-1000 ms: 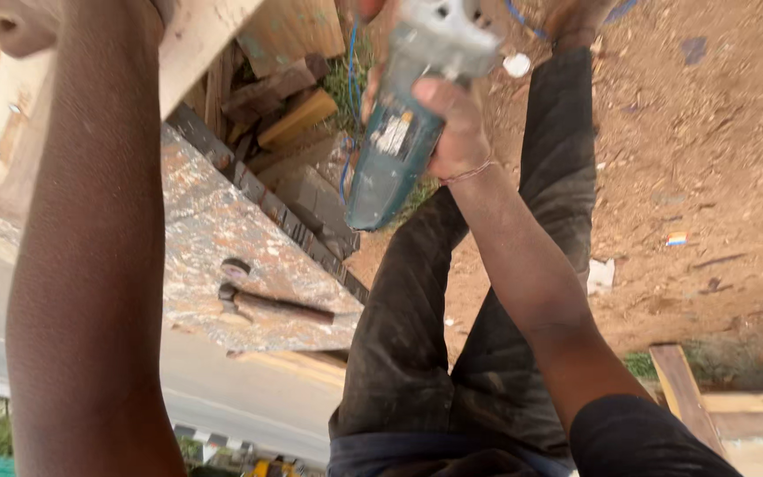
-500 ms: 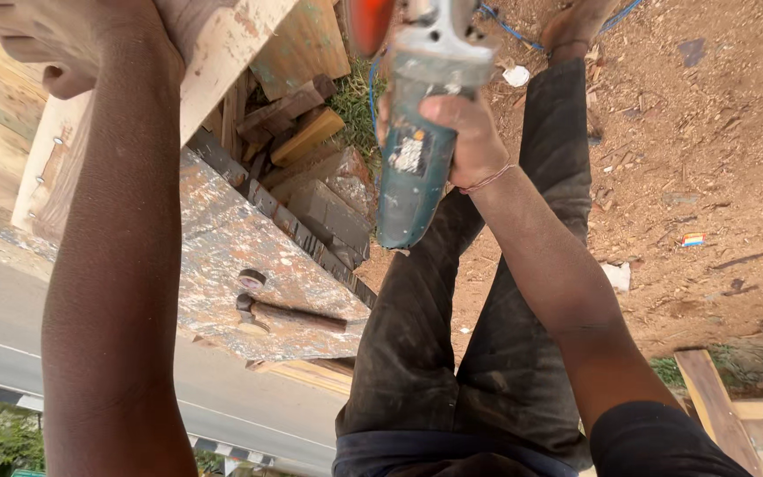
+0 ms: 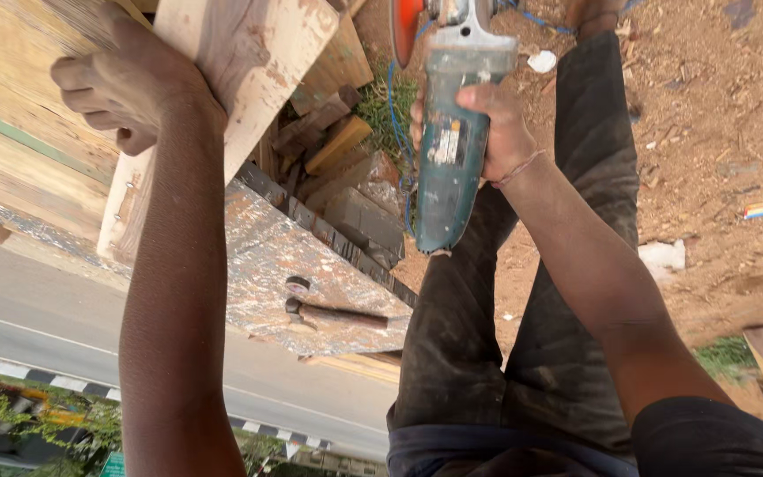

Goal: The person uses an angle grinder with a sanding disc to smooth the surface of a large wooden plank resting on a workbench. They move the tool back and forth along the wood, occasionally repositioning their hands to maintain control.

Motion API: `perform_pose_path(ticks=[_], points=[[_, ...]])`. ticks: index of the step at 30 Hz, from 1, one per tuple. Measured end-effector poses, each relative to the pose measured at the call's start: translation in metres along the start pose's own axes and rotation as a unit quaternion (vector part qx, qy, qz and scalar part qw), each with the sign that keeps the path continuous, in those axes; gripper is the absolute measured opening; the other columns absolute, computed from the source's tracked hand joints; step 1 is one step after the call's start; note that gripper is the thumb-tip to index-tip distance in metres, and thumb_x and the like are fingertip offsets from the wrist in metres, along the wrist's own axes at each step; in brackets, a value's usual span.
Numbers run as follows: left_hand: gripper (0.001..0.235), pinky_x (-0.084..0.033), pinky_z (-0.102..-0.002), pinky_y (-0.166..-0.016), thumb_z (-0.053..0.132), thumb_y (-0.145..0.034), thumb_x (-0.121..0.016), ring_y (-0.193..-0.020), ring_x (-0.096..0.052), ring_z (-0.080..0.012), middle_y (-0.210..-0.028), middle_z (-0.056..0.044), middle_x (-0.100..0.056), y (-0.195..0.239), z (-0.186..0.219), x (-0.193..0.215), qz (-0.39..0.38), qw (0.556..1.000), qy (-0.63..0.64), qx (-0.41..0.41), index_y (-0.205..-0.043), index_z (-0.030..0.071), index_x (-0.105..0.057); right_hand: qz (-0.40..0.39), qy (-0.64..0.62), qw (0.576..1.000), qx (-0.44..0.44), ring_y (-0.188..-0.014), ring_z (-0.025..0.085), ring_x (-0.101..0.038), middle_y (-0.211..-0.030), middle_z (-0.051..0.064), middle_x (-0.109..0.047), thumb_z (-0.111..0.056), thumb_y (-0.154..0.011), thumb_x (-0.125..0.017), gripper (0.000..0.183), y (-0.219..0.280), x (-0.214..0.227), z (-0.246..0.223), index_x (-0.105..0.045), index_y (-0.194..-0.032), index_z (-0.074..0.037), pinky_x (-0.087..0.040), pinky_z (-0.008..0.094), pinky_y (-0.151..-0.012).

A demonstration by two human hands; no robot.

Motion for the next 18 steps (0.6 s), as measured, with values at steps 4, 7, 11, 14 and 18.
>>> perform_pose_path(ticks=[4,7,11,14,18], points=[[0.072,-0.03,-0.06,-0.101,0.067,-0.098,-0.036,-0.129,-0.037,-0.0236,-0.134,-0.012,-0.041,-0.003,0.015,-0.002,-0.001,0.999,-0.032,0.018,-0.139,0.008,-0.035,-0.083,0.089,0.993,0.011,-0.091,0.026,-0.071,-0.107,0.017,-0.068,-0.033,-0.085,-0.078,0.064,-0.001,-0.019,-0.01,-0.056,-0.134,0.001,-0.061,0.042,-0.082],[0.069,-0.034,-0.058,-0.095,0.062,-0.097,-0.034,-0.125,-0.04,-0.0224,-0.132,-0.013,-0.041,0.002,0.015,0.003,-0.026,0.999,-0.013,0.025,-0.136,0.006,-0.035,0.008,0.109,0.993,-0.046,-0.088,0.026,-0.073,-0.104,0.017,-0.07,-0.035,-0.081,-0.075,0.065,-0.014,-0.027,-0.021,-0.057,-0.132,0.001,-0.063,0.042,-0.08],[0.064,-0.034,-0.056,-0.098,0.062,-0.096,-0.037,-0.123,-0.041,-0.0247,-0.128,-0.013,-0.045,0.032,0.034,0.022,-0.023,0.998,-0.026,0.054,-0.129,0.007,-0.041,0.087,0.124,0.986,-0.067,-0.085,0.026,-0.075,-0.1,0.018,-0.073,-0.041,-0.082,-0.074,0.066,-0.019,-0.014,-0.047,-0.061,-0.126,0.006,-0.065,0.041,-0.077],[0.061,-0.035,-0.054,-0.102,0.063,-0.096,-0.038,-0.119,-0.044,-0.0241,-0.124,-0.011,-0.047,0.03,0.061,0.027,-0.025,0.996,-0.043,0.07,-0.124,0.009,-0.045,0.062,0.042,0.997,-0.035,-0.085,0.025,-0.074,-0.101,0.016,-0.071,-0.039,-0.078,-0.078,0.071,-0.018,-0.018,-0.064,-0.055,-0.131,0.001,-0.063,0.041,-0.078],[0.059,-0.033,-0.056,-0.1,0.059,-0.094,-0.042,-0.116,-0.045,-0.0227,-0.122,-0.01,-0.047,0.032,0.023,0.019,-0.002,0.998,-0.03,0.063,-0.125,0.009,-0.042,-0.014,0.09,0.995,-0.031,-0.09,0.026,-0.073,-0.105,0.016,-0.07,-0.035,-0.077,-0.081,0.075,0.022,-0.03,-0.031,-0.053,-0.135,0.002,-0.063,0.044,-0.079]])
Point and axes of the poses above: each hand's wrist, its own y-axis away from the middle knuckle, its own x-axis out of the back of the hand, z = x × y, the point moved 1 cm from there along -y, towards the middle knuckle
